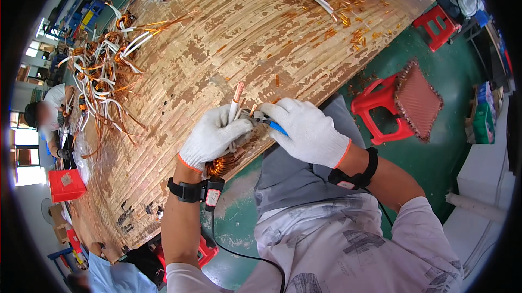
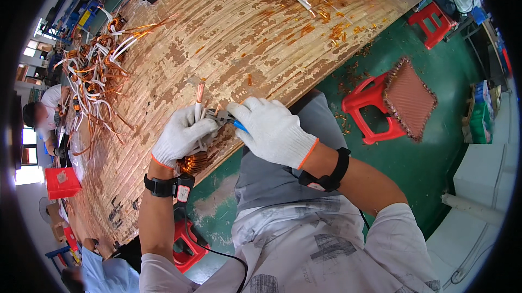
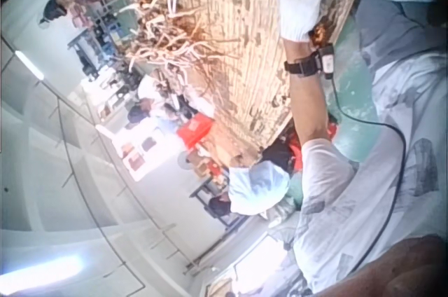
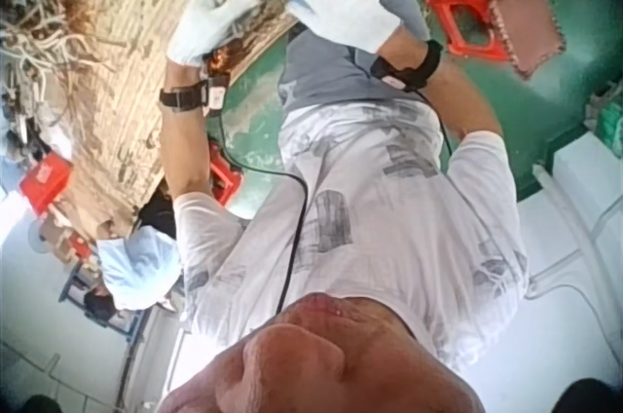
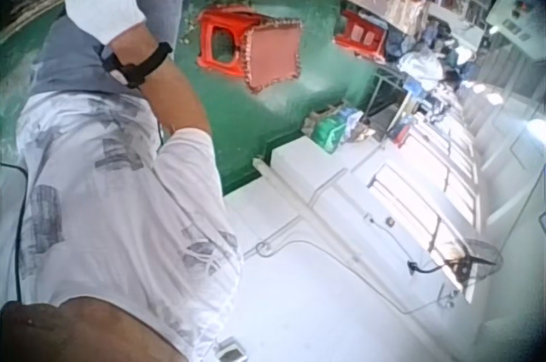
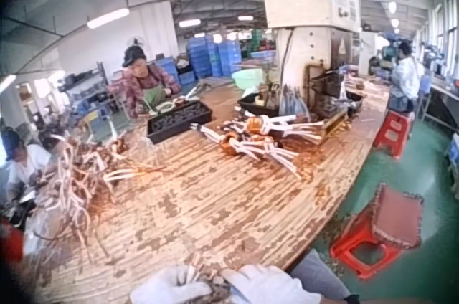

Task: The worker trims and organizes copper wire leads on electrical motor stators at a production table.

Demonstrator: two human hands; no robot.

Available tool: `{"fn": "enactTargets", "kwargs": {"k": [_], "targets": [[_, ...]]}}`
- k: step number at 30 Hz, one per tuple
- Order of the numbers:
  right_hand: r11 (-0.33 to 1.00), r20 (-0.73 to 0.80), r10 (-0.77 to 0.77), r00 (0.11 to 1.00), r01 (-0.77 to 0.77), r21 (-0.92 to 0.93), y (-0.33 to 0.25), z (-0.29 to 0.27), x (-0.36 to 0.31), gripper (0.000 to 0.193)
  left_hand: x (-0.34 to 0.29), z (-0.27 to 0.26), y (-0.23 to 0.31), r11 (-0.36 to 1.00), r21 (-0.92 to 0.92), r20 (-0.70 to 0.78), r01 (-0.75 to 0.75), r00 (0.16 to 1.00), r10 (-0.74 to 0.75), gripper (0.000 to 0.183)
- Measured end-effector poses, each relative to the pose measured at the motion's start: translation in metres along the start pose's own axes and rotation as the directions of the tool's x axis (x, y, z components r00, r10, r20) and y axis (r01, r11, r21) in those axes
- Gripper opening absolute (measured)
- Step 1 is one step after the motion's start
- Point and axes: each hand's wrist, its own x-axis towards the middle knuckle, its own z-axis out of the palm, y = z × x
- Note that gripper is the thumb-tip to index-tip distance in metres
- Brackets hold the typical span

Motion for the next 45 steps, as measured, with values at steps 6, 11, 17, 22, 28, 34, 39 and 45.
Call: {"fn": "enactTargets", "kwargs": {"k": [6, 11, 17, 22, 28, 34, 39, 45], "targets": [[0.956, 0.168, 0.147, 0.975, -0.184, 0.231, -0.004, -0.002, -0.001, 0.046, 0.001, 0.003, -0.002, 0.999, 0.044, -0.041, 0.004, 0.999, -0.003, 0.02], [0.998, 0.004, 0.06, 0.998, -0.06, -0.024, 0.001, 0.002, -0.002, 0.049, 0.003, 0.009, 0.005, 0.997, 0.073, -0.089, 0.024, 0.996, -0.018, 0.022], [0.717, 0.357, 0.2, 0.913, -0.384, 0.582, -0.002, 0.002, -0.008, 0.05, 0.006, 0.018, -0.007, 0.961, 0.273, -0.216, 0.039, 0.976, 0.022, 0.036], [0.643, 0.279, 0.398, 0.874, -0.483, 0.594, -0.018, 0.005, -0.013, 0.054, 0.006, 0.031, 0.017, 0.895, 0.418, -0.348, 0.155, 0.938, 0.0, 0.05], [0.685, 0.254, 0.381, 0.889, -0.456, 0.568, -0.012, 0.012, -0.018, 0.053, 0.013, 0.027, 0.001, 0.88, 0.45, -0.341, 0.153, 0.94, 0.011, 0.05], [0.815, 0.219, 0.222, 0.95, -0.304, 0.493, 0.007, 0.005, -0.012, 0.053, 0.015, 0.02, -0.01, 0.949, 0.305, -0.23, 0.077, 0.973, -0.005, 0.051], [0.63, 0.163, 0.396, 0.904, -0.397, 0.668, 0.01, 0.007, -0.017, 0.043, 0.01, 0.033, 0.016, 0.859, 0.493, -0.362, 0.14, 0.93, 0.056, 0.047], [0.814, -0.044, 0.365, 0.93, -0.296, 0.499, 0.025, -0.008, -0.023, 0.043, 0.022, 0.016, -0.007, 0.962, 0.272, -0.179, 0.03, 0.984, 0.02, 0.028]]}}
